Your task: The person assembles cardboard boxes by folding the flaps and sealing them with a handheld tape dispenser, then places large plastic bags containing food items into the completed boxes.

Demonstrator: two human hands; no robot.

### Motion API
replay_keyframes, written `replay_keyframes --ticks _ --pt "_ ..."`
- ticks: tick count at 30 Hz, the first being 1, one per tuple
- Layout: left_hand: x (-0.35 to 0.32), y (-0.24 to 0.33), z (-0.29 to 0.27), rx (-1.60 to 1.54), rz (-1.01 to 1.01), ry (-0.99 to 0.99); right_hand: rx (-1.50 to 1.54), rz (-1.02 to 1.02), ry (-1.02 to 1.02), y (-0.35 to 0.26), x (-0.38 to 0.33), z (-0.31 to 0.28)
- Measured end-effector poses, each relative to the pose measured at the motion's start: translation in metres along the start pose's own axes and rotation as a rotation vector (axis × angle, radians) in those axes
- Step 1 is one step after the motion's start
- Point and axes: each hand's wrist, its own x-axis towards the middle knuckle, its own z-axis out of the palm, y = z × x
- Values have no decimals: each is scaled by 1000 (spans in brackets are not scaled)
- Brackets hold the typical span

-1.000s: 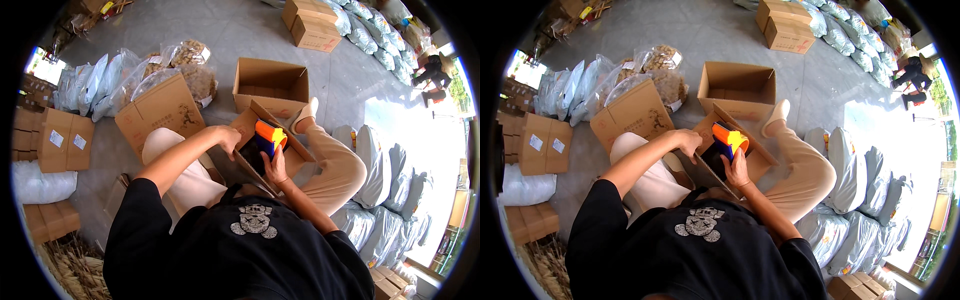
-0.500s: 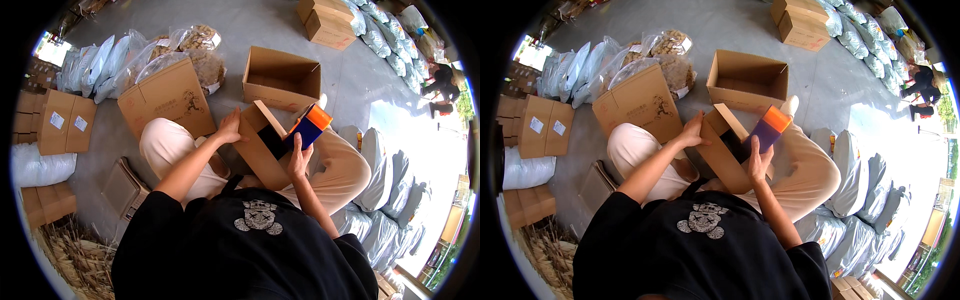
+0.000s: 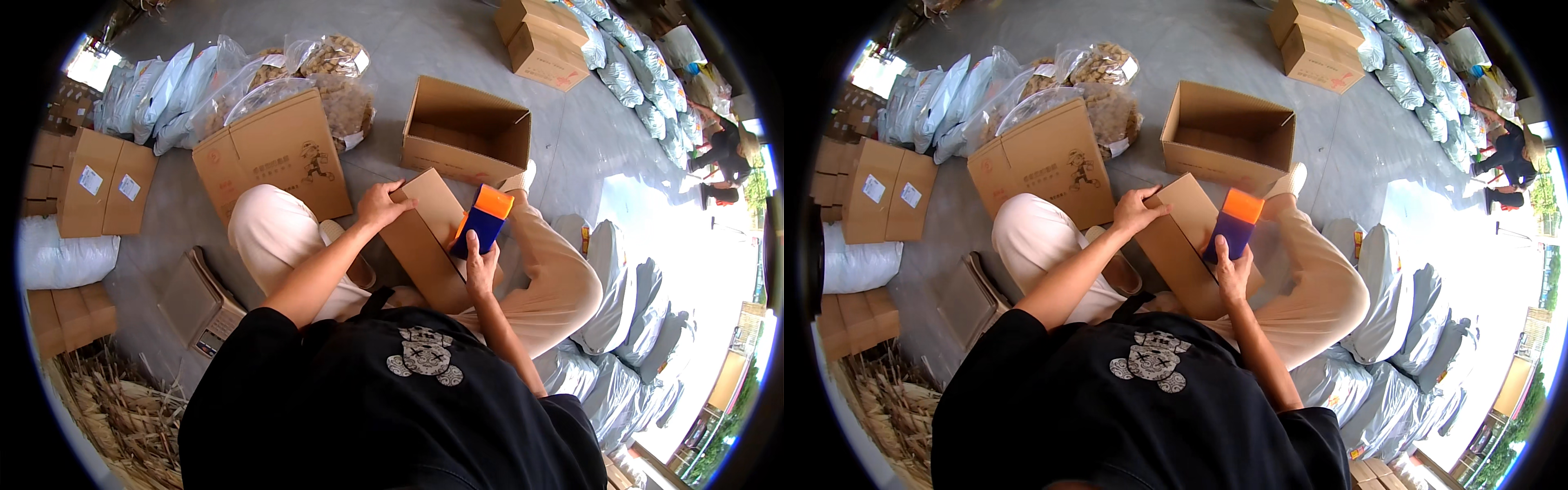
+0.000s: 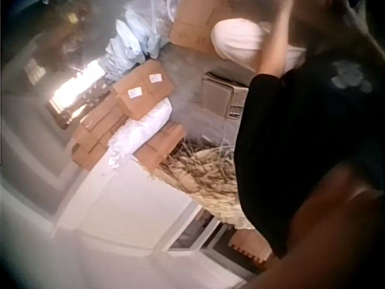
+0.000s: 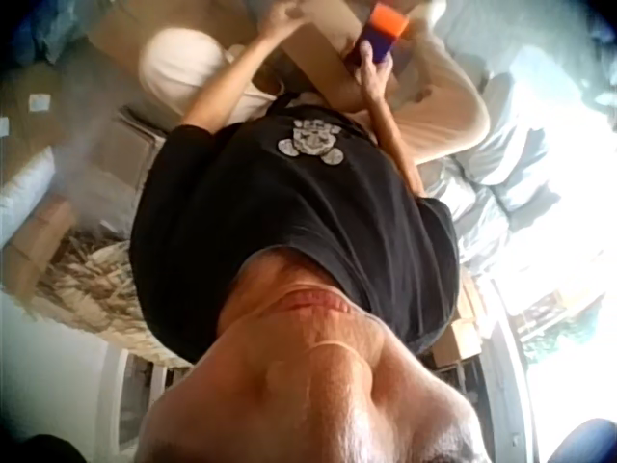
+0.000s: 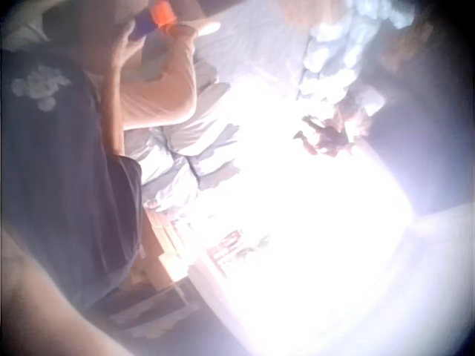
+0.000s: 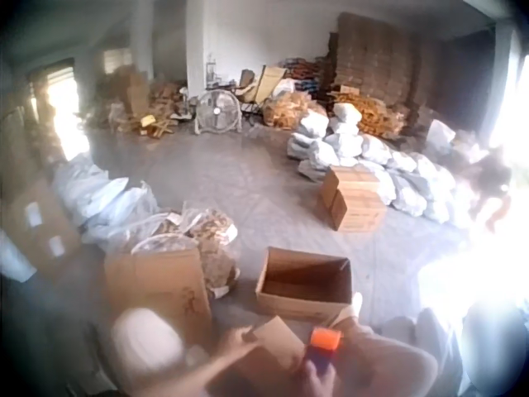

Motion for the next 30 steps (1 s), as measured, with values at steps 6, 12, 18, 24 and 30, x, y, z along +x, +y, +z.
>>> replay_keyframes --ticks 6,12,18,24,30 --pt "6 -19 9 -86 114 36 29 93 -360 -62 9 22" --pt "4 -9 4 -40 60 -25 34 122 -447 -48 32 30" --pt "13 -39 15 -336 183 -68 -215 160 -475 11 23 11" --pt "61 -40 -31 -635 77 236 -165 161 -441 16 14 3" --pt "21 -37 14 -153 155 -370 -122 163 -429 6 10 3"
